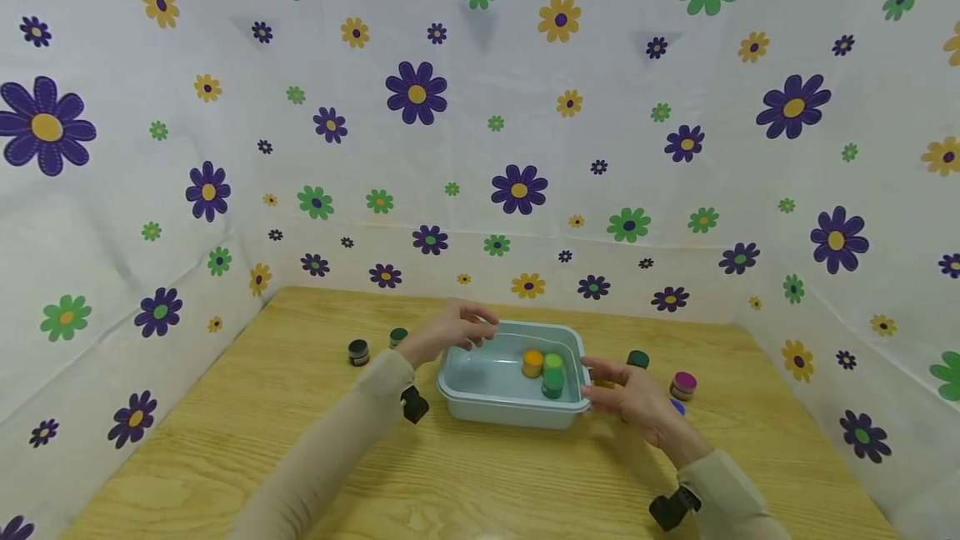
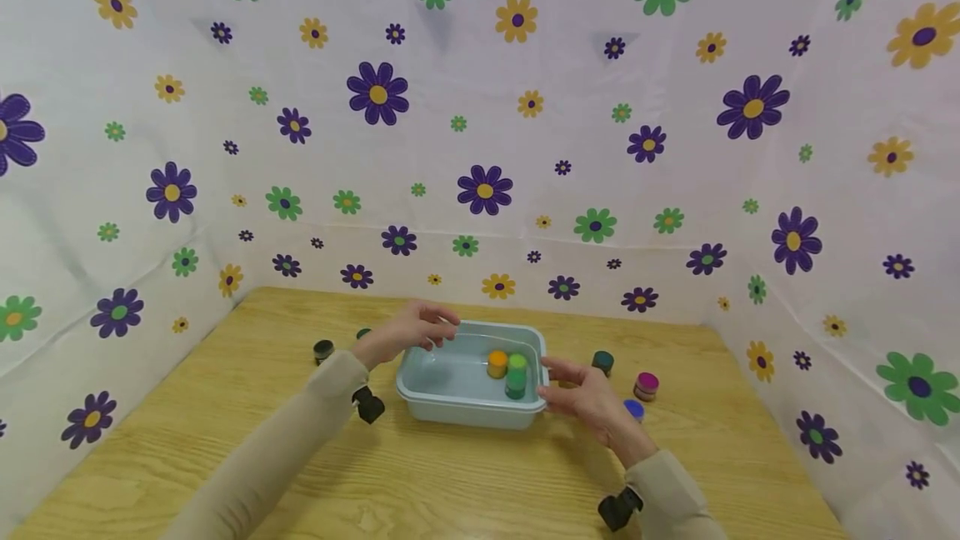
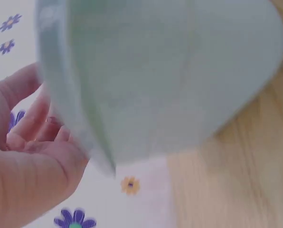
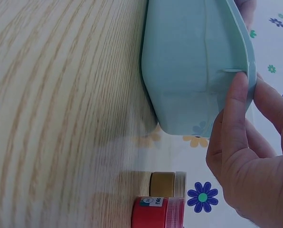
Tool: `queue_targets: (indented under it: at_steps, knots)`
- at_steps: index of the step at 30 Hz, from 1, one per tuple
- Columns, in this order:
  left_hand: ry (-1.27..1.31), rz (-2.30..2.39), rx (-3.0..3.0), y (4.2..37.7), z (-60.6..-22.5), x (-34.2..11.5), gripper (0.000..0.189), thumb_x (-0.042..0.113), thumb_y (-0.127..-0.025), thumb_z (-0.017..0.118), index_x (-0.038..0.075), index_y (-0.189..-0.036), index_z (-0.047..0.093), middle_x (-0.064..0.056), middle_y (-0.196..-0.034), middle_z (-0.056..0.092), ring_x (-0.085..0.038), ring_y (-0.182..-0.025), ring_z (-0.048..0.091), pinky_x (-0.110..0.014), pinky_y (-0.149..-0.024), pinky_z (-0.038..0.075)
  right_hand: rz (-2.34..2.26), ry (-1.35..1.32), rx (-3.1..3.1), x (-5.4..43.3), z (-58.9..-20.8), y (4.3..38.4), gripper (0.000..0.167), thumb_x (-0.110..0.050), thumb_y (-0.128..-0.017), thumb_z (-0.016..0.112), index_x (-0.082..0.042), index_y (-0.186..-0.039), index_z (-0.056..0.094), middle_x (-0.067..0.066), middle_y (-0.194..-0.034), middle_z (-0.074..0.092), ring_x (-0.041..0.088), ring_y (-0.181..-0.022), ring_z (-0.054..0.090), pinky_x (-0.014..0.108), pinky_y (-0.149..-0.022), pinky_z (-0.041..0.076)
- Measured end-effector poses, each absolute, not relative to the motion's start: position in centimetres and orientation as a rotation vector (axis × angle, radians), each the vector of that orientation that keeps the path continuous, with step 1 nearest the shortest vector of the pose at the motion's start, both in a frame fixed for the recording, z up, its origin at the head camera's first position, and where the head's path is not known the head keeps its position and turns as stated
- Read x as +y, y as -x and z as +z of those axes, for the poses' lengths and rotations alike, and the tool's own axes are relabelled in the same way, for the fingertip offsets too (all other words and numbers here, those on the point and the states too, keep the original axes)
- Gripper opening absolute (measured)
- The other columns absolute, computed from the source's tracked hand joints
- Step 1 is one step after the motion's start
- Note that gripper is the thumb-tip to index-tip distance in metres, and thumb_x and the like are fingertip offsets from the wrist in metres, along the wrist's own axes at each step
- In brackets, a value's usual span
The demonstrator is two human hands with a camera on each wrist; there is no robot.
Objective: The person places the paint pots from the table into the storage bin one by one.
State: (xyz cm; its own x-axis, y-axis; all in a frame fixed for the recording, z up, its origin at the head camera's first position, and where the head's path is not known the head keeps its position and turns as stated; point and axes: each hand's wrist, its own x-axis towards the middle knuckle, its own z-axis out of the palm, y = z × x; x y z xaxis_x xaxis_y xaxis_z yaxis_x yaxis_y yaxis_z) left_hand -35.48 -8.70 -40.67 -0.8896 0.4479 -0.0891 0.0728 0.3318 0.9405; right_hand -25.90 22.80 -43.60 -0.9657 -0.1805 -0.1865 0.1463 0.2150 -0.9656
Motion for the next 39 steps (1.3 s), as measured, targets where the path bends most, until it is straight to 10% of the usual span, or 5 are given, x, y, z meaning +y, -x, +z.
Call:
queue_targets:
  at_steps: [9,33,39]
  knots:
    - [-0.554,1.546,2.337,36.0,-40.7,-13.4,0.03,0.022,-0.092,0.069,0.006,-0.118,0.067,-0.015,-0.104,0.07,-0.019,-0.081,0.064,-0.035,-0.073,0.058,-1.835,-0.032,2.231,22.7,-43.5,26.0,0.063,-0.017,-0.086,0.076,-0.006,-0.143,0.05,0.026,-0.144,0.044,0.019,-0.099,0.065,0.034,-0.087,0.06]
    - [-0.274,1.576,2.603,37.0,-44.8,-21.7,0.043,0.008,-0.092,0.066,-0.004,-0.132,0.057,-0.024,-0.135,0.056,-0.036,-0.123,0.054,-0.048,-0.102,0.05,-1.834,0.004,2.197,22.8,-43.4,25.9,0.064,-0.016,-0.088,0.073,-0.004,-0.146,0.045,0.026,-0.145,0.041,0.017,-0.098,0.066,0.036,-0.09,0.059]
    - [-0.264,1.593,2.583,37.1,-45.4,-21.5,0.047,0.002,-0.09,0.066,-0.008,-0.133,0.053,-0.028,-0.137,0.053,-0.04,-0.121,0.054,-0.042,-0.09,0.058,-1.839,0.012,2.195,22.9,-43.6,26.0,0.064,-0.016,-0.089,0.073,-0.004,-0.145,0.046,0.026,-0.145,0.041,0.016,-0.095,0.067,0.035,-0.088,0.06]
